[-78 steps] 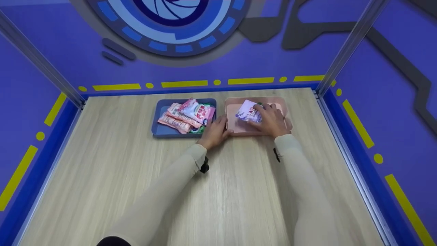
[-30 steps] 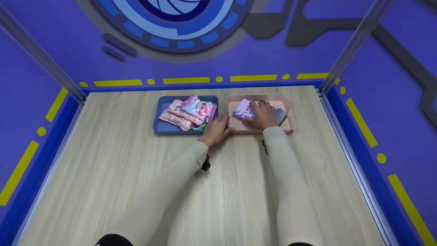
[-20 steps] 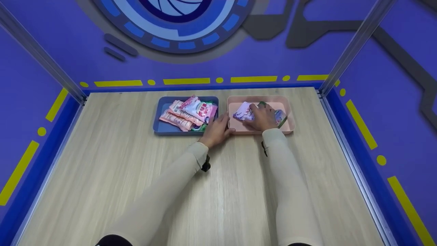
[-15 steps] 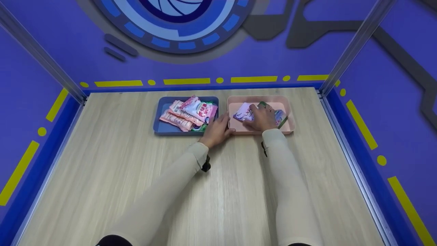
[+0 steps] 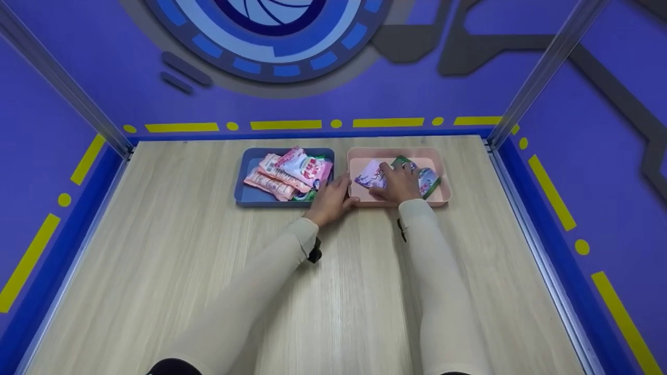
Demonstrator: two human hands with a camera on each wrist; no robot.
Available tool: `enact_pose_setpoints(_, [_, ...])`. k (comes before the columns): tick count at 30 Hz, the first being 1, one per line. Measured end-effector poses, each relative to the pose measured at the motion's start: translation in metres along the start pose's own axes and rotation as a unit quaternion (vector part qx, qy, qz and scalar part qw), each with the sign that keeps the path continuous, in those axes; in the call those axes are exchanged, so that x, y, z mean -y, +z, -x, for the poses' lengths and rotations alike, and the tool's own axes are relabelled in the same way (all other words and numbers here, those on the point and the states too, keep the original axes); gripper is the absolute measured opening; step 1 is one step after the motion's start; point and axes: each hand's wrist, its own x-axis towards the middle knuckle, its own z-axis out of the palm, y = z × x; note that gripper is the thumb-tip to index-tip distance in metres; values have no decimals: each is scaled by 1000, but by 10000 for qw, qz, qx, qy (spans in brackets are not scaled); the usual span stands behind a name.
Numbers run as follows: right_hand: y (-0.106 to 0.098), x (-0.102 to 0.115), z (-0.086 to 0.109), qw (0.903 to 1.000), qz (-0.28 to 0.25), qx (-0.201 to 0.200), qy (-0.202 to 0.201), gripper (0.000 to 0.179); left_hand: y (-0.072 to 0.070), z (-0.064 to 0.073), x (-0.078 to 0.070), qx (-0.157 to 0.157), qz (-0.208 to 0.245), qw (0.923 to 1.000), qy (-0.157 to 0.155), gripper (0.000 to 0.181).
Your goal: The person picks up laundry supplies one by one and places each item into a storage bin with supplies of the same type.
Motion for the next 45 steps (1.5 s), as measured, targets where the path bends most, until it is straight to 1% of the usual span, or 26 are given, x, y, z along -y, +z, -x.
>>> enact_pose_setpoints(4, [1,-1,1,10000,-16,63,30,78,0,0,-1,11,-19,10000,8,71])
enact_pose_setpoints(9, [0,-3,4,9998,-128,-117,-112,76,0,1,-2,25,-16,10000,35,73])
enact_pose_setpoints(12, [0,-5,7,9995,-206,-222,-130,75,1,1,-2,-44,-26,10000,74,72])
enact_pose_setpoints(16, [0,-7,12,9991,-264,-332,-62,80,3,0,-1,-103,-84,9998,125,71])
enact_pose_setpoints(22, [0,-10,23,9984,-193,-521,39,87,4,-1,-1,-56,-20,9999,81,72])
enact_pose_setpoints(27, [-2,-12,37,9974,1,-724,8,88,3,0,0,-66,21,9999,80,71])
enact_pose_setpoints(35, [-4,-13,66,9948,439,-920,-40,97,3,-1,2,40,24,10000,28,71])
enact_pose_setpoints(40, [-2,-15,88,9940,381,-1023,-52,102,3,-1,2,-9,-29,10000,39,72])
enact_pose_setpoints(45, [1,-17,108,9950,245,-971,65,106,4,0,3,42,-4,10000,11,74])
